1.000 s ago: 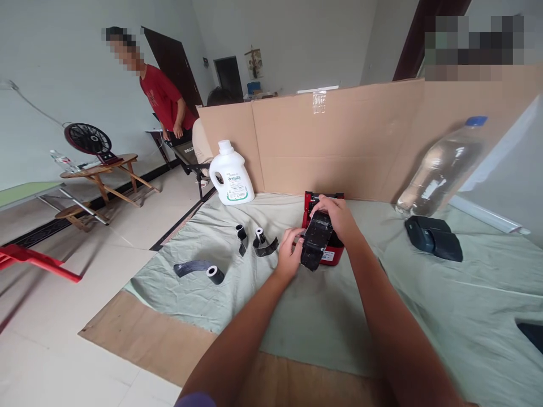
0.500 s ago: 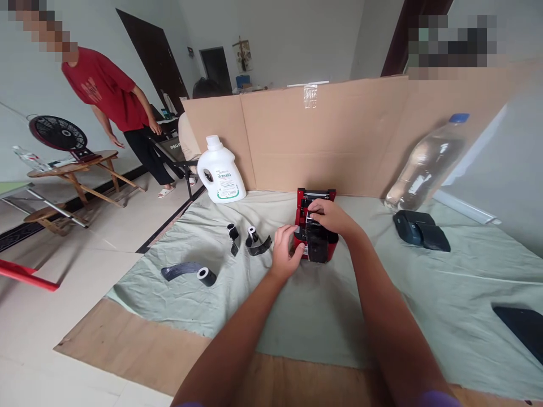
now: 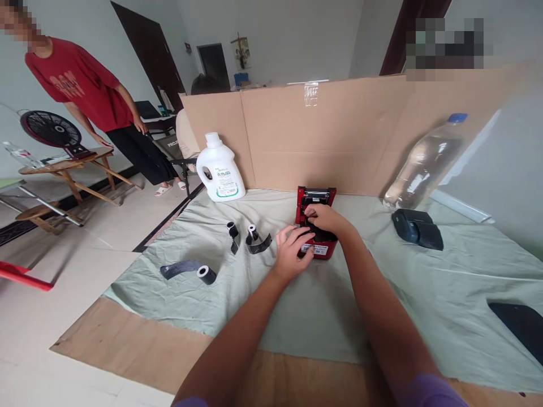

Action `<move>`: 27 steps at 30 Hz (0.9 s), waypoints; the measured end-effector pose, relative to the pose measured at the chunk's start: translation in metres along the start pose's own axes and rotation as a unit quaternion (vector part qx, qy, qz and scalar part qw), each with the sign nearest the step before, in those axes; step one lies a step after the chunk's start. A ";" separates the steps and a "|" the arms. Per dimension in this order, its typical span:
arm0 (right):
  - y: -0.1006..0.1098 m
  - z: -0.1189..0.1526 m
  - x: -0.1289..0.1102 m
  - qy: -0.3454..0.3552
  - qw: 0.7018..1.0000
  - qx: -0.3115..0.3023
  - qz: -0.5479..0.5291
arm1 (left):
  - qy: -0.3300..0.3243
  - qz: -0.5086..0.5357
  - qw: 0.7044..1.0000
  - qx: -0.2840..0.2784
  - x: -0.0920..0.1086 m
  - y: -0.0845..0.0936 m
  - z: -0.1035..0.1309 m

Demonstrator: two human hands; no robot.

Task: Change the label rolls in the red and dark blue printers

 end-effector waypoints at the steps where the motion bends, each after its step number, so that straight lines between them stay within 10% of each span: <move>1: 0.007 0.004 -0.005 0.004 1.000 -0.004 0.004 | 0.002 0.001 1.000 0.005 0.001 0.000 -0.001; 4: 0.031 0.014 -0.017 -0.006 0.999 0.034 0.016 | 0.007 0.001 1.000 0.014 0.000 -0.001 -0.002; 10: 0.045 0.009 -0.001 -0.032 0.941 0.335 -0.041 | 0.005 0.011 1.000 0.028 -0.004 -0.001 -0.001; 27: -0.029 0.058 0.059 -0.041 0.923 0.231 -0.306 | 0.018 -0.004 0.995 0.099 -0.001 0.018 -0.011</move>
Point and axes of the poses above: each hand's wrist, its own z-axis away from the middle knuckle, its own y-axis out of the back of the hand, x = y × z, the point moved 1 cm from there along -z, towards the middle knuckle, and after that the axes turned 2 degrees about -x, right-handed, at the moved point
